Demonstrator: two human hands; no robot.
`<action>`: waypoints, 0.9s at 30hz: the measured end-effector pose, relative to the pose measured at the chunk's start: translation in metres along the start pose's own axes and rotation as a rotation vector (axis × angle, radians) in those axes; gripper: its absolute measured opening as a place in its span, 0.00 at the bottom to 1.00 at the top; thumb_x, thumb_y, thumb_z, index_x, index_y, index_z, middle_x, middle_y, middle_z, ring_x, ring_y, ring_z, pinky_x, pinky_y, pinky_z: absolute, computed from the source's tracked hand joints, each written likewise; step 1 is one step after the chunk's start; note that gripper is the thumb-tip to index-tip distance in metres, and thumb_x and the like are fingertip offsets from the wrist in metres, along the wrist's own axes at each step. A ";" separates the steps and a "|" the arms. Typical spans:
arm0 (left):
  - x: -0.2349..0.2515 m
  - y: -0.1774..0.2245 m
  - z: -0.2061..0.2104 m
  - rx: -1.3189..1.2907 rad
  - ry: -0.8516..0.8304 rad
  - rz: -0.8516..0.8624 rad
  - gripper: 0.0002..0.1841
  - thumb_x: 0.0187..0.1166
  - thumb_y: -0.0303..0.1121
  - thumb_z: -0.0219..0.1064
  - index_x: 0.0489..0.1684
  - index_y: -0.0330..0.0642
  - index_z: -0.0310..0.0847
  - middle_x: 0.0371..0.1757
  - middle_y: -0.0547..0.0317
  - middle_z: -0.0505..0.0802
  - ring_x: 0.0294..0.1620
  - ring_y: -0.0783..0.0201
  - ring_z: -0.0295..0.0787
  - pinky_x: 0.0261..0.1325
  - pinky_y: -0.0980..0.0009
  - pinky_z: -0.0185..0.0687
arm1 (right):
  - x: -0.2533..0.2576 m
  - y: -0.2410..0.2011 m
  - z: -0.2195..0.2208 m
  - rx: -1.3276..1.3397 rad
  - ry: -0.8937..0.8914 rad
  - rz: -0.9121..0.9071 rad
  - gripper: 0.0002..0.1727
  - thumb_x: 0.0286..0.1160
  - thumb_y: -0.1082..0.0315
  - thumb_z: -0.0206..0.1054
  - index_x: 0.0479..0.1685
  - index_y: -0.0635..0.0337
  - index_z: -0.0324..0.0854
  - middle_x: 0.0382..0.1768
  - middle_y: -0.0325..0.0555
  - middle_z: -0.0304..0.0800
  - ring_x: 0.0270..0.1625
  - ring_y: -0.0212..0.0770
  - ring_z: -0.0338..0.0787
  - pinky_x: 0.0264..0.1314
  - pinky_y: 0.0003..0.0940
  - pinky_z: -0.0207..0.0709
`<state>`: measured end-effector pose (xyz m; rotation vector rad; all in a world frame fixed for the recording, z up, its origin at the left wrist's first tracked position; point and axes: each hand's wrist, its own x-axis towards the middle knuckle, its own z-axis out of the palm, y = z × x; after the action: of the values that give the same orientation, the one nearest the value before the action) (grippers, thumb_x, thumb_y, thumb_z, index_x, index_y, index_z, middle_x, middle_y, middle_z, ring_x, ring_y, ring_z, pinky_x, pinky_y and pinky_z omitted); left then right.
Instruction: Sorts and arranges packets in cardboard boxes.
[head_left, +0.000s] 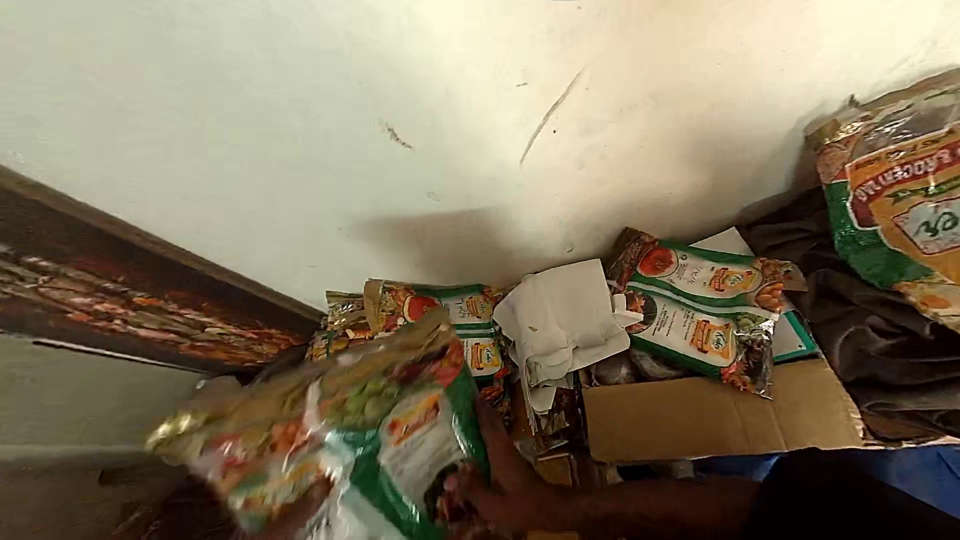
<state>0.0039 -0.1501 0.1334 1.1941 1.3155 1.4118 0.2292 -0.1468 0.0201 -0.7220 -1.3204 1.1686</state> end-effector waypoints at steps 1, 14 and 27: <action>0.026 0.010 0.020 0.160 0.042 -0.058 0.21 0.79 0.30 0.64 0.70 0.40 0.70 0.53 0.65 0.92 0.53 0.74 0.90 0.60 0.70 0.89 | 0.012 0.008 -0.001 -0.018 0.068 0.026 0.50 0.82 0.55 0.66 0.93 0.73 0.39 0.91 0.71 0.46 0.92 0.55 0.59 0.92 0.48 0.60; 0.078 -0.150 0.102 1.309 0.018 0.236 0.46 0.78 0.59 0.63 0.94 0.43 0.53 0.86 0.29 0.70 0.85 0.27 0.65 0.82 0.27 0.56 | 0.003 -0.017 -0.104 -0.299 -0.098 0.282 0.30 0.81 0.55 0.68 0.80 0.57 0.75 0.77 0.55 0.78 0.79 0.48 0.78 0.81 0.47 0.73; 0.018 -0.128 0.145 1.147 0.175 0.324 0.48 0.75 0.53 0.65 0.94 0.36 0.50 0.90 0.24 0.57 0.90 0.25 0.51 0.87 0.30 0.46 | 0.166 -0.007 -0.239 -0.524 0.304 0.656 0.57 0.58 0.47 0.84 0.84 0.73 0.58 0.71 0.73 0.77 0.72 0.65 0.81 0.72 0.64 0.75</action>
<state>0.1394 -0.0938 0.0065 2.1081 2.2517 0.9168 0.4379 0.0542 0.0429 -1.7405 -1.1625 1.1454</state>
